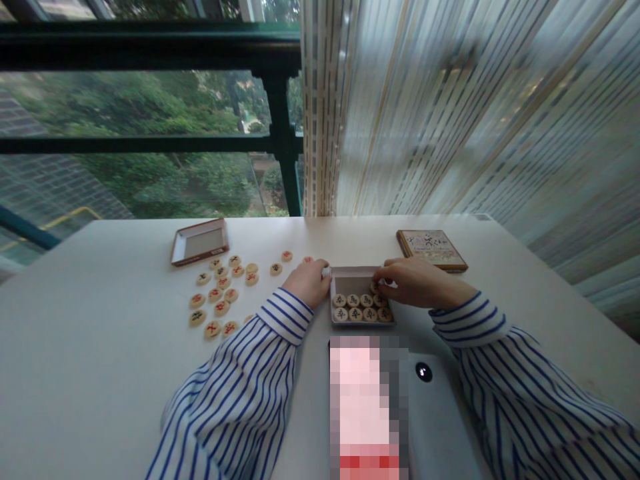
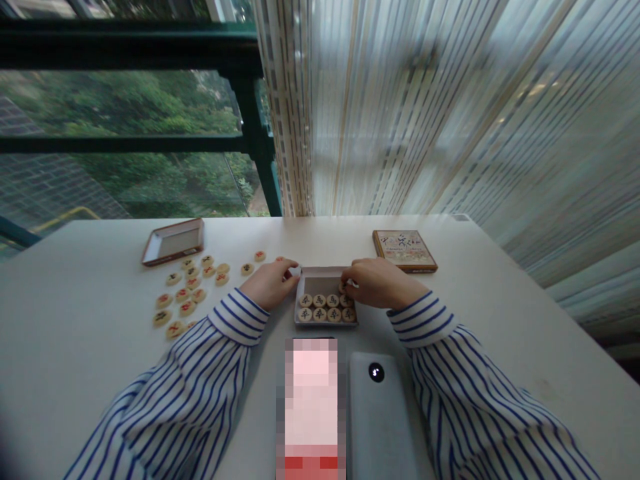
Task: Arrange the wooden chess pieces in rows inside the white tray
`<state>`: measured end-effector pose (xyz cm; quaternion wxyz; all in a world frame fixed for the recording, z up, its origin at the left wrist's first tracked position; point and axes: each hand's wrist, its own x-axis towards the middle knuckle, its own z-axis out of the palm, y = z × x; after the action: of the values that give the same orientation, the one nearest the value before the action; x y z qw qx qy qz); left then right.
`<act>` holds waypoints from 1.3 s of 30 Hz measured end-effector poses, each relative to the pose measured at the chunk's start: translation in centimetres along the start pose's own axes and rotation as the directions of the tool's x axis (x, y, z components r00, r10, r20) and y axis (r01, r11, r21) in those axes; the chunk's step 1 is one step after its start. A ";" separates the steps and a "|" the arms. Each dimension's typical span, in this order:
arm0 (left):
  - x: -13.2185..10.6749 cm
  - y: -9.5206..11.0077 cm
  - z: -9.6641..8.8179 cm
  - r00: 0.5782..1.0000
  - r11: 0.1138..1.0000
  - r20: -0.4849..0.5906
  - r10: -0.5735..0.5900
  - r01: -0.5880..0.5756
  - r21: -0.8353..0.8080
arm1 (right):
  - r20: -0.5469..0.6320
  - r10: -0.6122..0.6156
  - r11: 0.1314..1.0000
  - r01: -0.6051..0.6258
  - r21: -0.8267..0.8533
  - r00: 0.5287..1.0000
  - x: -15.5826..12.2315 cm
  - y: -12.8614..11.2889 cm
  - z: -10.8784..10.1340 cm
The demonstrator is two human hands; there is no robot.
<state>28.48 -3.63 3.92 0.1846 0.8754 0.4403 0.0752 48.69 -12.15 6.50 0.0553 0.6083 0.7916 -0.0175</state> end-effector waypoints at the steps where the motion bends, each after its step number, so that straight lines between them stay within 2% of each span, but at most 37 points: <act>1: 0.0 0.0 0.0 1.000 1.000 0.001 -0.002 0.002 0.000 | 0.001 -0.001 1.000 0.001 0.000 1.000 0.0 0.0 0.0; 15: -0.1 0.1 -0.1 1.000 1.000 -0.005 0.002 -0.002 0.004 | -0.006 0.009 1.000 -0.009 0.025 1.000 -0.1 0.3 -0.2; 23: -0.1 0.1 -0.3 0.999 1.000 -0.031 0.020 -0.020 -0.010 | -0.108 0.074 0.997 -0.073 0.016 0.991 -0.5 0.7 -1.0; 32: -0.4 0.2 -1.7 0.993 0.998 -0.114 0.041 -0.047 -0.049 | -0.232 0.096 0.995 -0.087 0.049 0.968 -1.6 -1.1 -2.6; 35: -0.7 0.4 -2.4 0.990 0.996 -0.134 0.037 -0.047 -0.075 | -0.273 0.108 0.992 -0.085 0.096 0.956 -2.5 -1.6 -2.2; 39: -1.1 0.8 -3.2 0.985 0.991 -0.167 0.049 -0.069 -0.113 | -0.323 0.162 0.975 -0.100 0.200 0.932 -4.0 -2.0 -0.5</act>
<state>27.46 -4.17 7.24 0.1969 0.8665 0.4226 0.1782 47.70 -16.48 7.30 -0.1354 0.6563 0.7420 0.0191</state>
